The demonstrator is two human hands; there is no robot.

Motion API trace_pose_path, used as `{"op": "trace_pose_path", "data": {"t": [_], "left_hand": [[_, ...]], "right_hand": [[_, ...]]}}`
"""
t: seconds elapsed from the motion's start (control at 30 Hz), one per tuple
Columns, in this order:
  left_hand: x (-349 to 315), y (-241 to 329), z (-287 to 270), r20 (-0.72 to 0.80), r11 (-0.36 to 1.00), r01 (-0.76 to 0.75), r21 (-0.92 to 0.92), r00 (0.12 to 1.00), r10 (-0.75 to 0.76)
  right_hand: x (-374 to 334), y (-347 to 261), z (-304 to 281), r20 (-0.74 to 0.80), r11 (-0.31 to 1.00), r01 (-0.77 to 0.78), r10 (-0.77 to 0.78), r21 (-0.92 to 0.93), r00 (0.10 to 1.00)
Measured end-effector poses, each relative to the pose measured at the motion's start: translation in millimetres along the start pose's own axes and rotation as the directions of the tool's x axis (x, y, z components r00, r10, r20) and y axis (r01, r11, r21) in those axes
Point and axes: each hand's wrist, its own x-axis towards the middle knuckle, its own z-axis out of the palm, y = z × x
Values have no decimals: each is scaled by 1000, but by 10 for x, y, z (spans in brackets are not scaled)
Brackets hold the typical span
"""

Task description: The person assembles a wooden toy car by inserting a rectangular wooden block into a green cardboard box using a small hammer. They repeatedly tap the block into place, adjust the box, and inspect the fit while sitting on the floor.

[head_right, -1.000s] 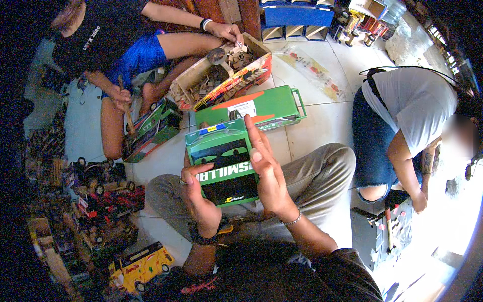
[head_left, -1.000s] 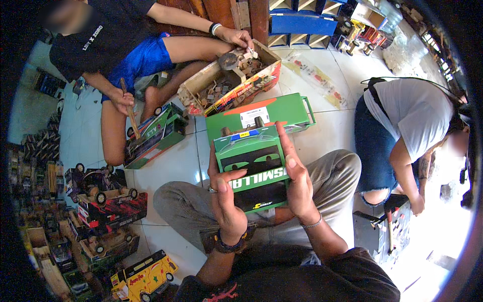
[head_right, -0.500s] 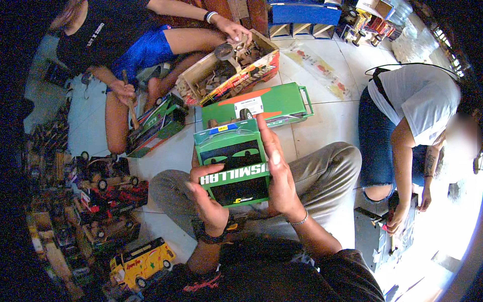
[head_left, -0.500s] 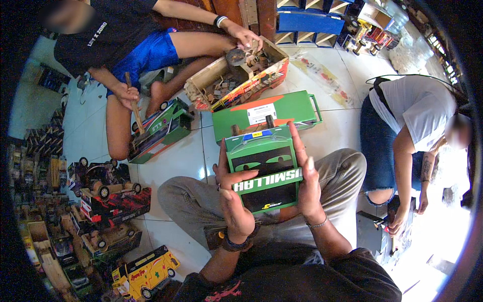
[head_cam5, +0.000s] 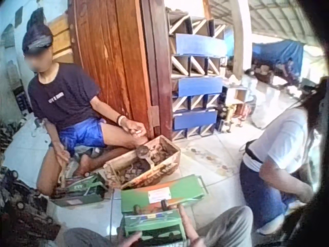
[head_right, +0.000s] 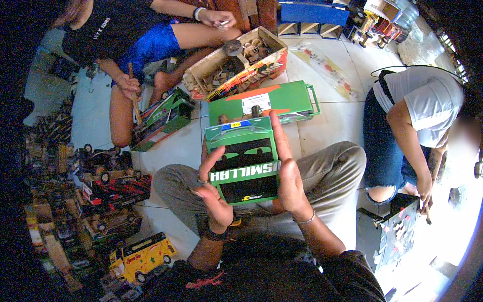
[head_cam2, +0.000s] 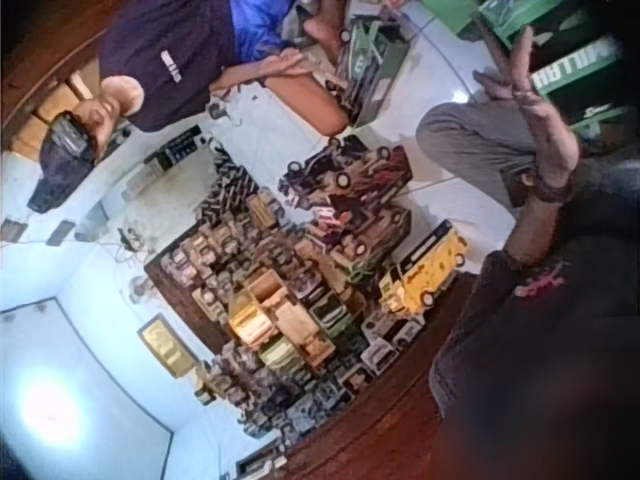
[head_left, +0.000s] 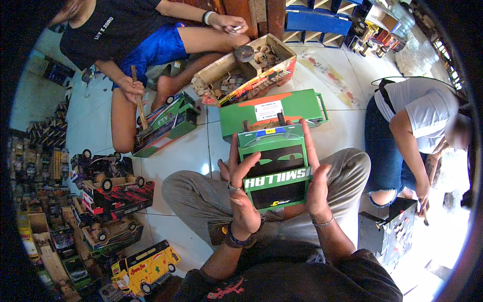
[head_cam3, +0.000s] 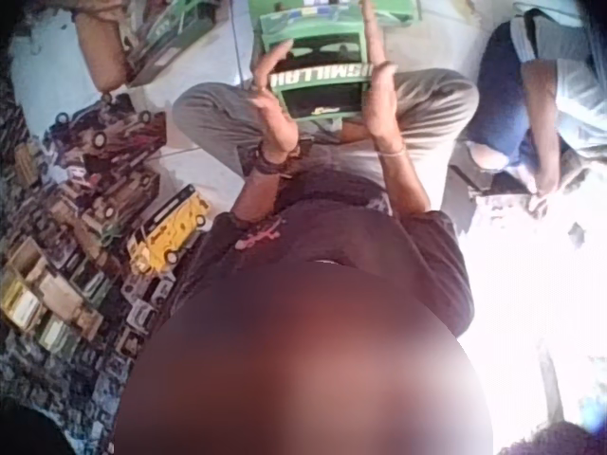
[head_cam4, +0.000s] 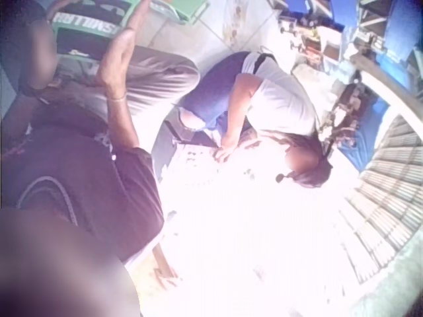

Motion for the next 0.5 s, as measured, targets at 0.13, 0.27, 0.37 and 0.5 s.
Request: {"op": "trace_pose_path", "data": {"t": [0.13, 0.27, 0.37, 0.5], "left_hand": [[-6, 18, -46, 58, 994, -32, 106, 998, 26], [-35, -10, -73, 54, 996, -19, 85, 998, 14], [-36, -68, -52, 58, 999, -23, -39, 998, 26], [-44, -97, -88, 129, 999, -39, 1, 991, 38]], "right_hand": [[-19, -7, 29, 8, 982, -116, 116, 151, 993], [-20, 34, 14, 17, 988, -107, 105, 113, 994], [-15, 81, -13, 18, 993, -84, 83, 77, 996], [-15, 101, -35, 15, 995, -79, 79, 60, 997]]}}
